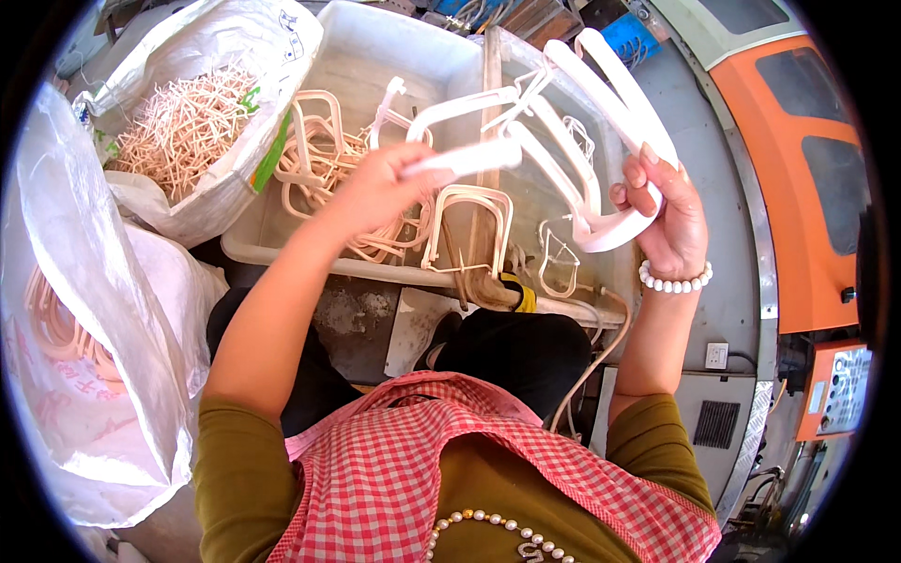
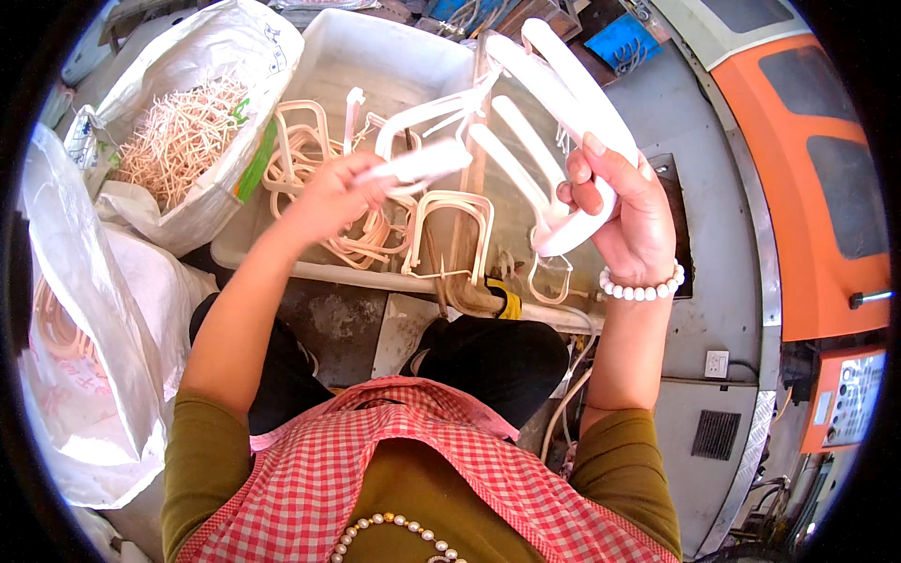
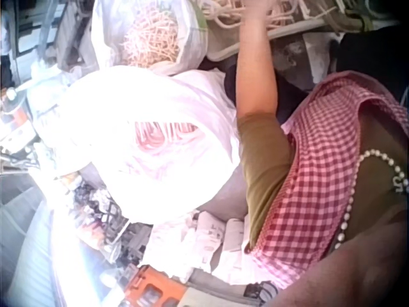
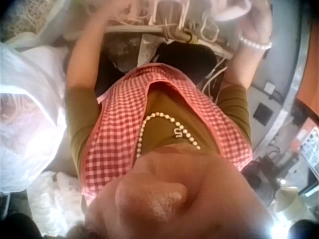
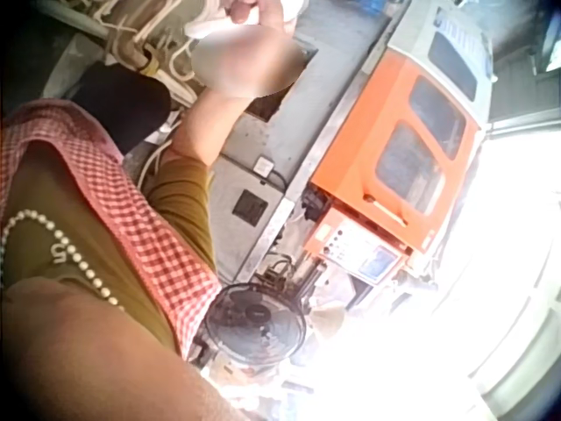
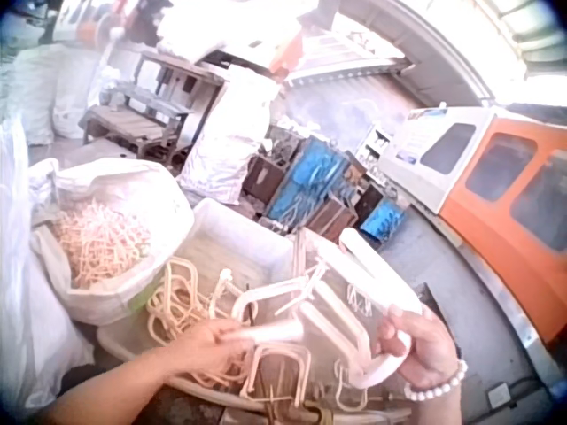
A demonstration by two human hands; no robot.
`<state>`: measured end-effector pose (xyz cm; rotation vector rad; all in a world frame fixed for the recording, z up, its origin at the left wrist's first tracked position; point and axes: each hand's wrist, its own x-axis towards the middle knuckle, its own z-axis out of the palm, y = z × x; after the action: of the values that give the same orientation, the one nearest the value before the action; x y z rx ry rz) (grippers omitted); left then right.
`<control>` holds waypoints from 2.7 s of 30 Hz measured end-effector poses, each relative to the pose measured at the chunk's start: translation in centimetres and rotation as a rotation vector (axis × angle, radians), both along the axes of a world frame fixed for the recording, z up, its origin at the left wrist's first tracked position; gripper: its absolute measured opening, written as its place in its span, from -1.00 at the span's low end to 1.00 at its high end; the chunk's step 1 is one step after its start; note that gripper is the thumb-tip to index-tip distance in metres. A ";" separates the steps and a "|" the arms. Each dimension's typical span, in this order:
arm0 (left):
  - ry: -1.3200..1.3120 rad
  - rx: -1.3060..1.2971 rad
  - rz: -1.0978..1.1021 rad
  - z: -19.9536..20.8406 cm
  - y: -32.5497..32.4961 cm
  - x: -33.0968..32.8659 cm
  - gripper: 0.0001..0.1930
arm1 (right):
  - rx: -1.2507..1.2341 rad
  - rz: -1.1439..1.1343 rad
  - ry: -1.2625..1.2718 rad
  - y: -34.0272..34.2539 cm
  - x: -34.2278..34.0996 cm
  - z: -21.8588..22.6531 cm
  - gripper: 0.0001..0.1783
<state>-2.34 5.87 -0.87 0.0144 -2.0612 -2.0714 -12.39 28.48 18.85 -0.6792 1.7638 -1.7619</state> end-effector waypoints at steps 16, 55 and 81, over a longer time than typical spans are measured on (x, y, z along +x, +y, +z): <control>-0.063 0.293 0.422 -2.8 -2.1 -2.1 -0.57 | 0.083 -0.026 0.100 3.3 2.0 0.9 -0.60; -0.366 -0.338 0.378 -1.1 -5.3 0.0 -0.58 | 0.912 0.423 0.474 7.3 -1.5 -2.2 -0.65; -0.529 1.178 0.041 -6.8 4.3 -3.4 -0.62 | -0.316 0.037 -0.605 -1.5 -1.1 -15.2 -0.42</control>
<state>-5.72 10.21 -7.71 0.8280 -0.6594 -3.1159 -13.50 27.02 3.60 -0.2453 1.0755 -1.9723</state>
